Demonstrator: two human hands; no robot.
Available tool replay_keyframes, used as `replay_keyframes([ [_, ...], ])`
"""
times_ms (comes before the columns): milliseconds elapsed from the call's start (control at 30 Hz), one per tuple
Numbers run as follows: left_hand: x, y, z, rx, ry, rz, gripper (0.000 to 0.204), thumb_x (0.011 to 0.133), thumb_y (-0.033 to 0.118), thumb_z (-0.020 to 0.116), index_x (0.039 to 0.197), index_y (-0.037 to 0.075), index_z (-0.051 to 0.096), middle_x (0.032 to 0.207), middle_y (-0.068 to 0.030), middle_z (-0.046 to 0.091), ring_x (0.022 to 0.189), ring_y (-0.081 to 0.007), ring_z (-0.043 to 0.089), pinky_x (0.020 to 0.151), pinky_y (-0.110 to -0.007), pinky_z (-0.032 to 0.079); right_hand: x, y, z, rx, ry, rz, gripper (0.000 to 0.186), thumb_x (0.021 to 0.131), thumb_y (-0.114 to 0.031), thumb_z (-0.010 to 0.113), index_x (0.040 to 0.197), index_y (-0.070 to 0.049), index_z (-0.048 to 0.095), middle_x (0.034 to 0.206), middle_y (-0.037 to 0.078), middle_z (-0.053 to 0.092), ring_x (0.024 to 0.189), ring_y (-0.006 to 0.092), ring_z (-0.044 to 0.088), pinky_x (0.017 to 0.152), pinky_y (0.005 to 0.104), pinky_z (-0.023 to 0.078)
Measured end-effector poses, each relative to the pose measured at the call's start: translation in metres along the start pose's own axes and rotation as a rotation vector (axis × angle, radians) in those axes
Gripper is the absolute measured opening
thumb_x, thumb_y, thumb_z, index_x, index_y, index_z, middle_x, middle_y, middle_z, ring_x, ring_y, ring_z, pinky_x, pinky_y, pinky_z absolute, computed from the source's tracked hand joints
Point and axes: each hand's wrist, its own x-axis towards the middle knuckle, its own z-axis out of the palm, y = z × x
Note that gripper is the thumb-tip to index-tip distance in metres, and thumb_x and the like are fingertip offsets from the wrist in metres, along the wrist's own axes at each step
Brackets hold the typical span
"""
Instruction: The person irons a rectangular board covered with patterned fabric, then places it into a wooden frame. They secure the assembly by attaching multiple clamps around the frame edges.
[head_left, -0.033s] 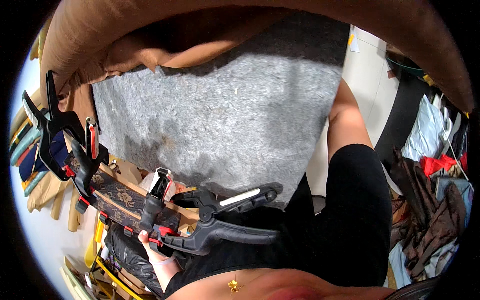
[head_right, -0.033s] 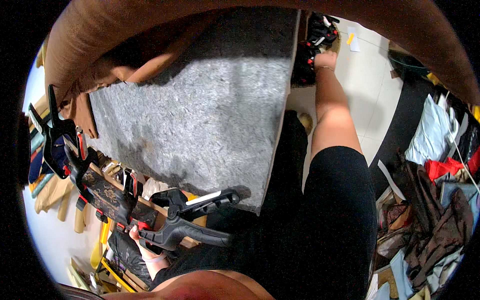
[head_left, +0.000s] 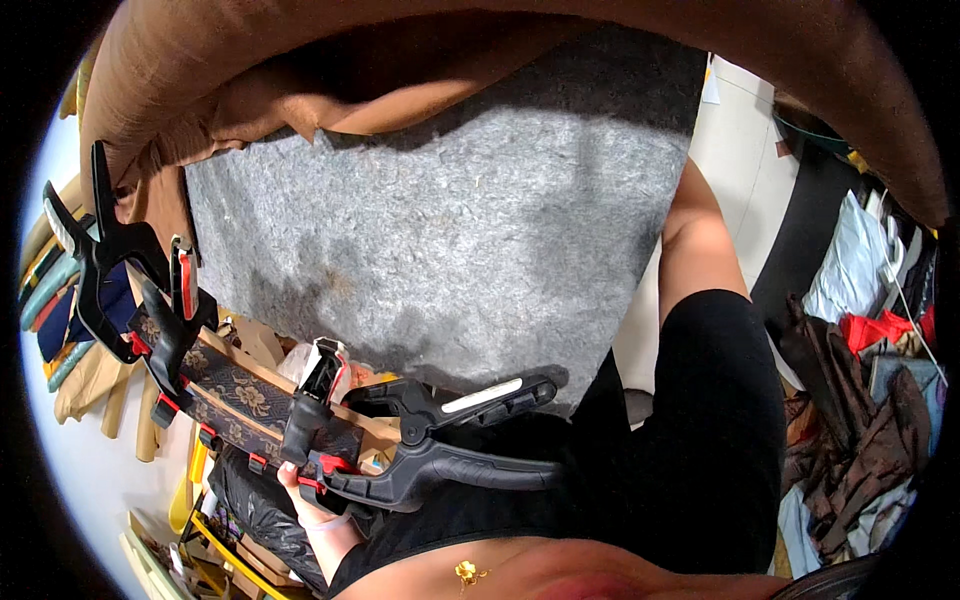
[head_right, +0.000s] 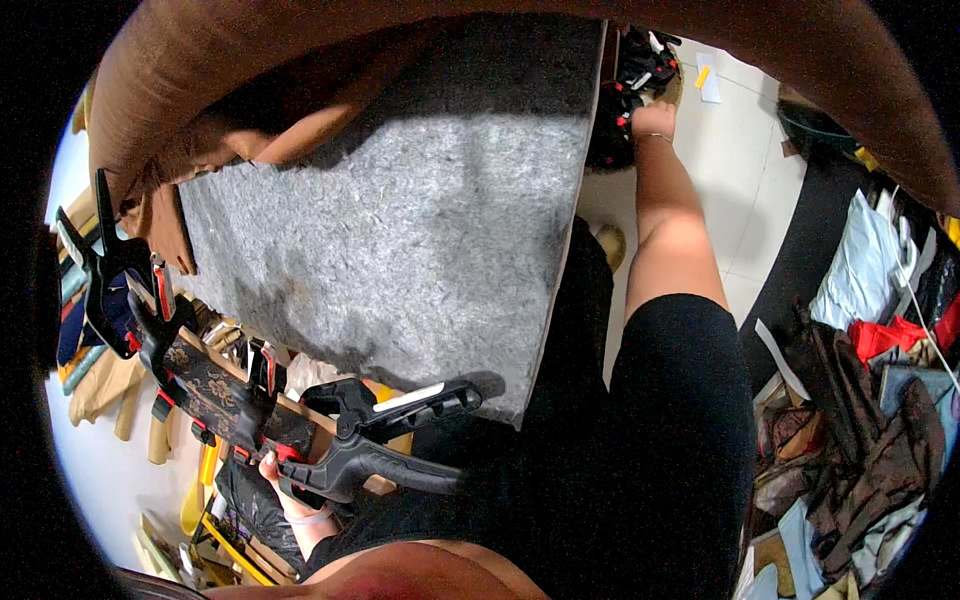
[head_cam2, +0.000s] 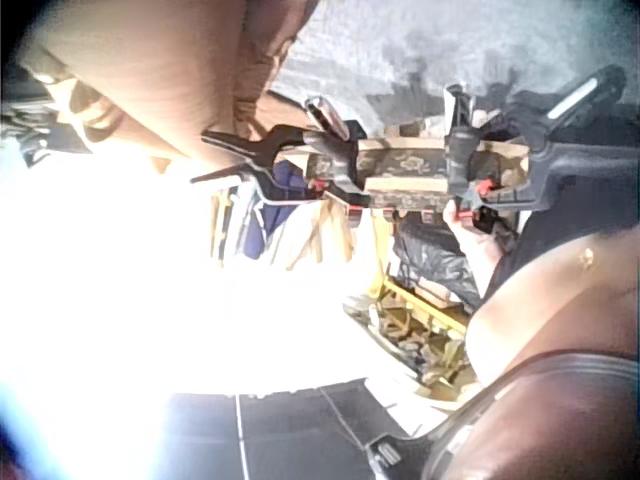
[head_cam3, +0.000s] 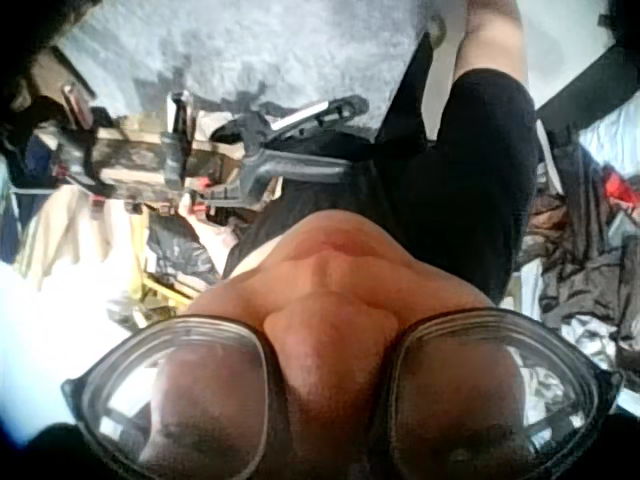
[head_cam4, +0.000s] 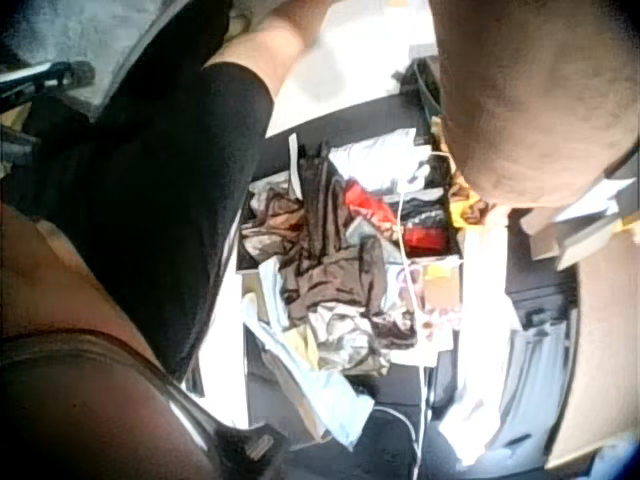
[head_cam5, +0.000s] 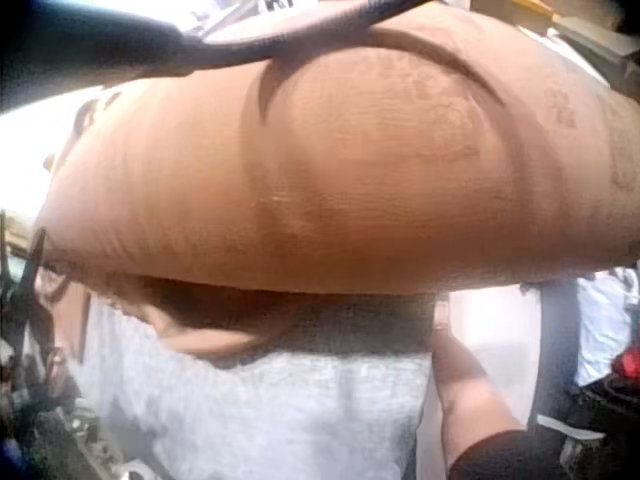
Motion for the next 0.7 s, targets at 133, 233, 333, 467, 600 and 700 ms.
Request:
replay_keyframes([
  [133, -0.011, 0.029, -0.037, 0.101, -0.143, -0.129, 0.063, 0.080, 0.043, 0.064, 0.126, 0.001, 0.052, 0.107, -0.0143, 0.064, 0.095, -0.0299, 0.062, 0.089, -0.043, 0.050, -0.031, 0.002, -0.035, -0.059, 0.122, -0.240, 0.021, 0.088, -0.018, 0.054, 0.089, -0.013, 0.074, 0.096, 0.004, 0.070, 0.098, 0.0240, 0.061, 0.085, 0.0382, 0.040],
  [233, -0.021, 0.044, -0.044, 0.132, 0.026, -0.109, 0.048, 0.082, 0.039, 0.063, 0.111, 0.002, 0.060, 0.106, -0.0100, 0.066, 0.095, -0.0265, 0.062, 0.085, -0.039, 0.048, -0.076, 0.017, -0.081, 0.035, 0.225, -0.281, 0.019, 0.087, -0.017, 0.055, 0.082, -0.013, 0.073, 0.089, 0.005, 0.070, 0.094, 0.0235, 0.063, 0.082, 0.0386, 0.042],
  [333, -0.035, 0.059, -0.051, 0.187, 0.107, -0.070, 0.038, 0.085, 0.040, 0.067, 0.107, 0.011, 0.058, 0.100, -0.0021, 0.064, 0.089, -0.0144, 0.060, 0.074, -0.028, 0.047, -0.123, 0.050, -0.138, 0.060, -0.010, -0.100, 0.023, 0.090, -0.028, 0.055, 0.086, -0.014, 0.074, 0.091, 0.008, 0.071, 0.090, 0.0258, 0.066, 0.080, 0.0398, 0.047],
  [467, -0.058, 0.077, -0.046, 0.141, 0.077, -0.094, 0.037, 0.080, 0.038, 0.075, 0.103, 0.012, 0.060, 0.095, 0.0005, 0.062, 0.083, -0.0109, 0.057, 0.072, -0.026, 0.045, -0.174, 0.085, -0.200, 0.269, -0.131, 0.091, 0.036, 0.094, -0.043, 0.053, 0.093, -0.013, 0.074, 0.093, 0.010, 0.072, 0.088, 0.0289, 0.069, 0.076, 0.0427, 0.052],
  [600, -0.058, 0.089, -0.062, 0.108, 0.037, -0.096, 0.043, 0.082, 0.033, 0.069, 0.111, 0.002, 0.061, 0.104, -0.0099, 0.067, 0.093, -0.0261, 0.063, 0.087, -0.037, 0.049, -0.207, 0.106, -0.235, 0.540, -0.114, 0.220, 0.039, 0.095, -0.045, 0.050, 0.104, -0.014, 0.073, 0.098, 0.014, 0.071, 0.088, 0.0331, 0.068, 0.081, 0.0424, 0.052],
  [700, -0.057, 0.086, -0.064, 0.080, 0.064, -0.068, 0.048, 0.081, 0.035, 0.070, 0.114, 0.003, 0.060, 0.108, -0.0095, 0.065, 0.098, -0.0268, 0.062, 0.088, -0.038, 0.049, -0.215, 0.112, -0.243, 0.599, -0.060, 0.236, 0.042, 0.094, -0.046, 0.051, 0.102, -0.011, 0.073, 0.096, 0.017, 0.070, 0.091, 0.0351, 0.067, 0.083, 0.0427, 0.051],
])
